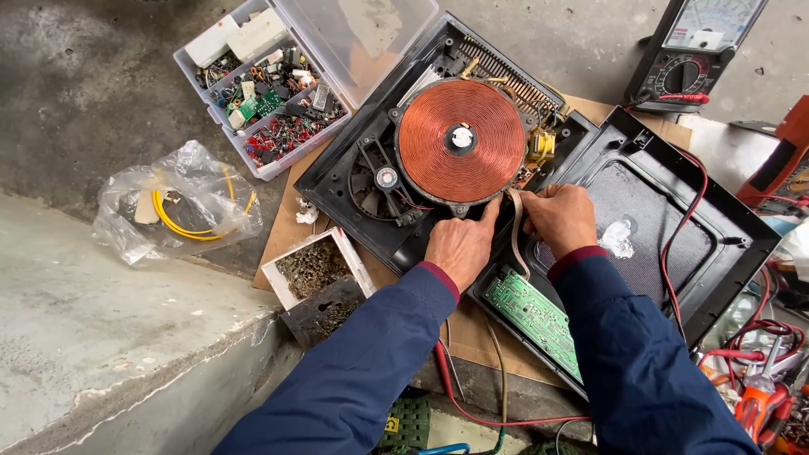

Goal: Assembling and testing an induction cooker, including screwing in the circuit board and connecting internal components.

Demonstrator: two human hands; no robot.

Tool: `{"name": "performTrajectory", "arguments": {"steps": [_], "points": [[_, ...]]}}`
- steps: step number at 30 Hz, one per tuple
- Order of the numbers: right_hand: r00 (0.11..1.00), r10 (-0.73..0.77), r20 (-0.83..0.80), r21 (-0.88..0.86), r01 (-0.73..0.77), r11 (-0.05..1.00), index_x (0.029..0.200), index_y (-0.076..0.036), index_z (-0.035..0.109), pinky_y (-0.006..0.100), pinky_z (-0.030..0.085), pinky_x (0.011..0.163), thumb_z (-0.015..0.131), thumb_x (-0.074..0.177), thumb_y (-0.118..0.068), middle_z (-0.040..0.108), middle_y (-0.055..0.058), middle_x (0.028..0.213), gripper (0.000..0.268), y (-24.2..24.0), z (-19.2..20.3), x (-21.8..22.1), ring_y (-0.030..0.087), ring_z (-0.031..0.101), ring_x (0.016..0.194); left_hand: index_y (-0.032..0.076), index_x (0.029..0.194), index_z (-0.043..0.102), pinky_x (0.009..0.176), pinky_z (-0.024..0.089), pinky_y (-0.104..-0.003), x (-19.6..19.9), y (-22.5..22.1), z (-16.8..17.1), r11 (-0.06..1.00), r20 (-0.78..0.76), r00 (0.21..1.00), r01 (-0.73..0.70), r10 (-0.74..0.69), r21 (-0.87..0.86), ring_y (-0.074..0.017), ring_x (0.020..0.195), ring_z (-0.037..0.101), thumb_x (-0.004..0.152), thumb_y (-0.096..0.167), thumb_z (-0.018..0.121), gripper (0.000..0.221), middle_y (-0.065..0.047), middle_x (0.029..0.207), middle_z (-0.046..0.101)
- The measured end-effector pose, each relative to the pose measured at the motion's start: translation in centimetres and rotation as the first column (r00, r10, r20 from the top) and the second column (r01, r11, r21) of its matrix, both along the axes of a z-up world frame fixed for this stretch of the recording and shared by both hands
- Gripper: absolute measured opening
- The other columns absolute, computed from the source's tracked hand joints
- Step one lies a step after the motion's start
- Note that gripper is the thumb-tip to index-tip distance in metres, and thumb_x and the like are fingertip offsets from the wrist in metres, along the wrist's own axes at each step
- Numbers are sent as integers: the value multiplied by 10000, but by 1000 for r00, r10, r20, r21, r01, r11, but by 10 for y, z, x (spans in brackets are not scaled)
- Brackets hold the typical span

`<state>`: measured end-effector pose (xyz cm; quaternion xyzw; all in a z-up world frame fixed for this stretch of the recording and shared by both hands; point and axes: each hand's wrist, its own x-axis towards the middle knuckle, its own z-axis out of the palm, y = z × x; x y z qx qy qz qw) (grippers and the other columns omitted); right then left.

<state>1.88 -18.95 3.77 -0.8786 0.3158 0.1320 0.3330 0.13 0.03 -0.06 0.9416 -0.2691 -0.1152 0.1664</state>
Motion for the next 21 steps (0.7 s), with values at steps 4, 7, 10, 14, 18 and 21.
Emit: {"name": "performTrajectory", "arguments": {"steps": [4, 7, 10, 14, 18, 21], "points": [[999, -35, 3, 75, 35, 997, 711, -163, 794, 301, 496, 486, 797, 865, -372, 672, 67, 501, 260, -2, -6, 2, 197, 652, 404, 104, 1730, 281, 737, 653, -577, 3, -2, -12, 1000, -2, 1000, 8, -8, 2, -442, 805, 838, 970, 65, 550, 808, -220, 817, 806], [995, -94, -45, 93, 98, 991, 739, -118, 804, 275, 517, 473, 784, 868, -325, 691, 97, 534, 245, -1, 0, 7, 202, 656, 420, 101, 1732, 283, 722, 657, -576, 4, -2, -8, 1000, 18, 1000, 7, -7, 21, -441, 810, 839, 978, 65, 546, 800, -220, 817, 812], [994, -89, -57, 107, 94, 990, 746, -123, 818, 306, 547, 470, 797, 835, -323, 703, 111, 544, 220, -11, -16, 10, 220, 679, 428, 101, 1739, 272, 703, 655, -591, 4, -6, -15, 1000, 15, 1000, 9, -10, 22, -452, 806, 835, 977, 64, 540, 809, -225, 823, 811], [993, -101, -55, 103, 107, 989, 738, -122, 828, 306, 550, 467, 794, 858, -316, 709, 108, 542, 231, -8, -15, 11, 217, 683, 424, 101, 1745, 276, 686, 659, -580, 3, -7, -15, 998, 33, 999, 22, -24, 60, -438, 795, 836, 976, 70, 547, 816, -210, 819, 813], [992, -101, -77, 82, 108, 991, 709, -128, 835, 334, 588, 523, 759, 859, -327, 726, 89, 543, 261, 3, 6, 10, 230, 722, 454, 71, 1741, 282, 713, 660, -596, 4, -3, -5, 997, 22, 999, 42, -43, 62, -458, 816, 832, 987, 47, 534, 796, -245, 844, 816], [994, -83, -77, 66, 88, 994, 781, -126, 855, 373, 635, 646, 713, 868, -334, 748, 79, 563, 267, 10, 30, 0, 249, 767, 519, 64, 1745, 269, 752, 655, -620, 6, -1, 4, 996, -5, 998, 68, -68, 58, -481, 849, 829, 992, 49, 510, 791, -265, 871, 819]]}}
